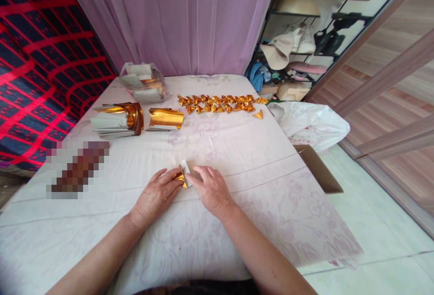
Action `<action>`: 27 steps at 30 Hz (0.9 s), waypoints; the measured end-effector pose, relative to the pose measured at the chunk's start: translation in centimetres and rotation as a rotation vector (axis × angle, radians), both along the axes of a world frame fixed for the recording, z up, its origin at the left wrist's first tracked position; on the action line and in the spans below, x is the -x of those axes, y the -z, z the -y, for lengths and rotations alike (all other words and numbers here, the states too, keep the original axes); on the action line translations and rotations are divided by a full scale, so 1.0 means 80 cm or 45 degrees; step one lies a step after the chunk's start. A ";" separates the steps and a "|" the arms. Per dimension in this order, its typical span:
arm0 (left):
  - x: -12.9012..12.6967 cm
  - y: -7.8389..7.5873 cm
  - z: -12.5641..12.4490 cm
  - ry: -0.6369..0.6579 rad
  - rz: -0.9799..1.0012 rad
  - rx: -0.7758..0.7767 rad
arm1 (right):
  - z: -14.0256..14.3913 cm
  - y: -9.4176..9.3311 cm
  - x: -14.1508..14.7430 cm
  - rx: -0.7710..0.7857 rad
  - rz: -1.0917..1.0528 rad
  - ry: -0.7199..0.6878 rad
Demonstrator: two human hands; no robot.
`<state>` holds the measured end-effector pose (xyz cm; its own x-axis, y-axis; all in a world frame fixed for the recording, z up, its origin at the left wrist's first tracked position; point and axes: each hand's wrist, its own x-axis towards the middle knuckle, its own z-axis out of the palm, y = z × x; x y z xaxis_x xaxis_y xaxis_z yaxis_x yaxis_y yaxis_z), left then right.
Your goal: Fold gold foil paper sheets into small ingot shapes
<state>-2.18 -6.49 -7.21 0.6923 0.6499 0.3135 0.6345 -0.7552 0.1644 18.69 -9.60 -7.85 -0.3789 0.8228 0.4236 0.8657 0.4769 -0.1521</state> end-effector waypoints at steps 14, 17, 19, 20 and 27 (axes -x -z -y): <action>0.006 0.005 -0.002 0.072 0.080 0.069 | 0.009 0.000 0.000 -0.061 -0.087 -0.119; 0.004 0.002 -0.003 0.090 0.056 0.081 | 0.010 -0.001 0.005 -0.017 -0.076 -0.169; 0.002 0.002 -0.003 0.100 0.041 0.079 | 0.010 -0.002 0.007 0.019 -0.071 -0.194; 0.002 0.003 -0.003 0.103 0.040 0.072 | 0.010 -0.002 0.008 0.033 -0.075 -0.193; 0.002 0.009 0.006 0.091 -0.014 0.054 | 0.008 0.000 0.003 0.167 -0.232 -0.077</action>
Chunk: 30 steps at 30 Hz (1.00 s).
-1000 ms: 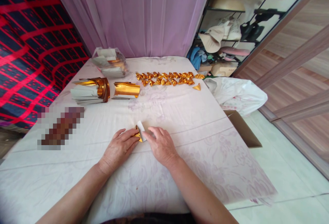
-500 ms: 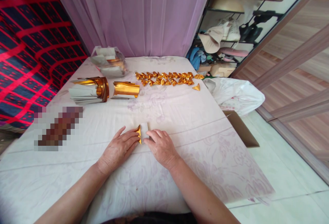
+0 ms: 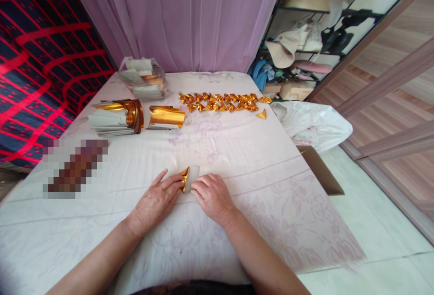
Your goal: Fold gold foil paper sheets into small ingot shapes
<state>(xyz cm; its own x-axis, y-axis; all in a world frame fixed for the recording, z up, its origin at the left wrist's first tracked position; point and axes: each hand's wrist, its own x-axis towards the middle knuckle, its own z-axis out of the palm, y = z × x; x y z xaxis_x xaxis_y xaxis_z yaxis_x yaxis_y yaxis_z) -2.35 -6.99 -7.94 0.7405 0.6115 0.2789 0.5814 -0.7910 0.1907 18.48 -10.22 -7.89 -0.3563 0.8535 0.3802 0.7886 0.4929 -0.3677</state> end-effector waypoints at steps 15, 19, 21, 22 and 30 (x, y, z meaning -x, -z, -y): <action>0.006 0.000 0.009 0.004 -0.034 -0.053 | -0.014 0.000 -0.001 0.120 -0.171 0.037; 0.009 -0.002 0.010 0.009 -0.064 -0.007 | -0.015 -0.003 -0.002 0.145 -0.182 0.009; 0.011 -0.002 0.010 0.016 -0.070 0.018 | -0.015 -0.003 -0.002 0.148 -0.181 0.013; 0.011 -0.002 0.009 0.021 -0.071 0.034 | -0.015 -0.003 -0.002 0.150 -0.182 0.023; 0.014 -0.004 0.008 0.056 -0.114 0.044 | -0.016 -0.002 0.006 0.175 -0.165 0.116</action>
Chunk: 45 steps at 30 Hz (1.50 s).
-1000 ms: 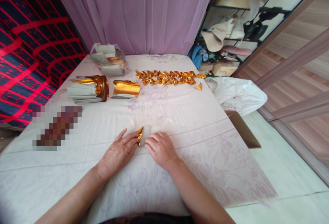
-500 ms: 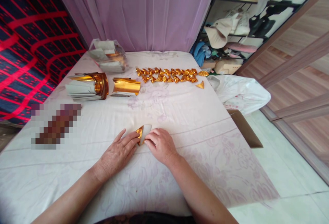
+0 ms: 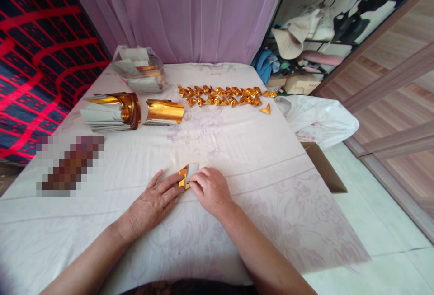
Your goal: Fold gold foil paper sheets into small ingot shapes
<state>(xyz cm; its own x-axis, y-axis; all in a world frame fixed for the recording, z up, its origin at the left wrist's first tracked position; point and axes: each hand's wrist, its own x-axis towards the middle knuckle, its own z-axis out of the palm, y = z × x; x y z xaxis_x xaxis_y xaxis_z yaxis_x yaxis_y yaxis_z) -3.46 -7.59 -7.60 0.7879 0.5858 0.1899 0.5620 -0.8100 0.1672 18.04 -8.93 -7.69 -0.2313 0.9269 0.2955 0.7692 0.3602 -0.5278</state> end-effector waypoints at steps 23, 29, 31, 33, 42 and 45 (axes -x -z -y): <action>0.001 -0.003 0.000 0.002 0.068 0.070 | 0.000 0.005 0.005 -0.058 0.073 0.033; 0.001 0.000 0.000 0.011 0.005 0.083 | -0.001 0.005 0.005 -0.058 0.068 0.032; 0.001 0.000 0.000 0.007 -0.004 0.093 | -0.001 0.005 0.005 -0.056 0.064 0.032; 0.001 0.000 0.000 0.009 -0.008 0.097 | -0.001 0.005 0.006 -0.050 0.064 0.035; 0.001 0.001 -0.001 0.017 -0.008 0.090 | -0.002 0.005 0.007 -0.027 0.094 0.057; 0.001 0.000 0.000 0.009 -0.007 0.085 | -0.002 0.005 0.008 -0.013 0.099 0.059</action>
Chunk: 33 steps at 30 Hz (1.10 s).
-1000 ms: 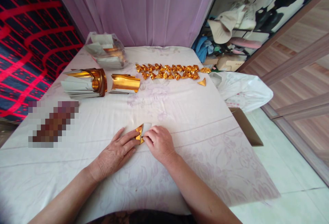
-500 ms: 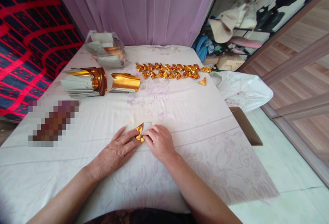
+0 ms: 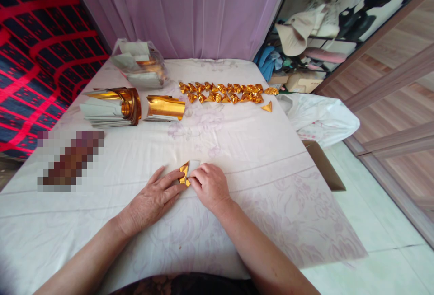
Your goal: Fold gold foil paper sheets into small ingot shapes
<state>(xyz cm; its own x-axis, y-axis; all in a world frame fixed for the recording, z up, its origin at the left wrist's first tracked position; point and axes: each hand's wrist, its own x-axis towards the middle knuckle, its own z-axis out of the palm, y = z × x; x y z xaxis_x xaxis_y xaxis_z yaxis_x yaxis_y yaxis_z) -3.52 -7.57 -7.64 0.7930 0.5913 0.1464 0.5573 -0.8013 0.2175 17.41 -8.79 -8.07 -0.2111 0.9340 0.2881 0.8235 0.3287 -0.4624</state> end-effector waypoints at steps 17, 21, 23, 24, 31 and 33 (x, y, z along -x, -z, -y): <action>-0.001 0.000 0.000 0.002 -0.044 -0.026 | -0.001 -0.001 0.001 0.000 -0.014 0.019; -0.001 -0.002 0.000 0.007 -0.055 -0.038 | -0.001 -0.001 0.001 0.005 -0.004 0.022; -0.001 -0.002 0.000 0.003 -0.063 -0.036 | -0.001 -0.002 0.001 0.009 0.006 0.017; -0.001 -0.001 0.000 0.000 -0.068 -0.033 | -0.001 -0.002 0.001 0.012 0.010 0.011; -0.002 -0.001 0.001 -0.016 -0.034 -0.023 | -0.002 -0.005 -0.003 0.047 0.005 -0.022; -0.003 -0.001 0.001 -0.018 -0.028 -0.025 | -0.003 -0.005 -0.003 0.052 -0.010 -0.023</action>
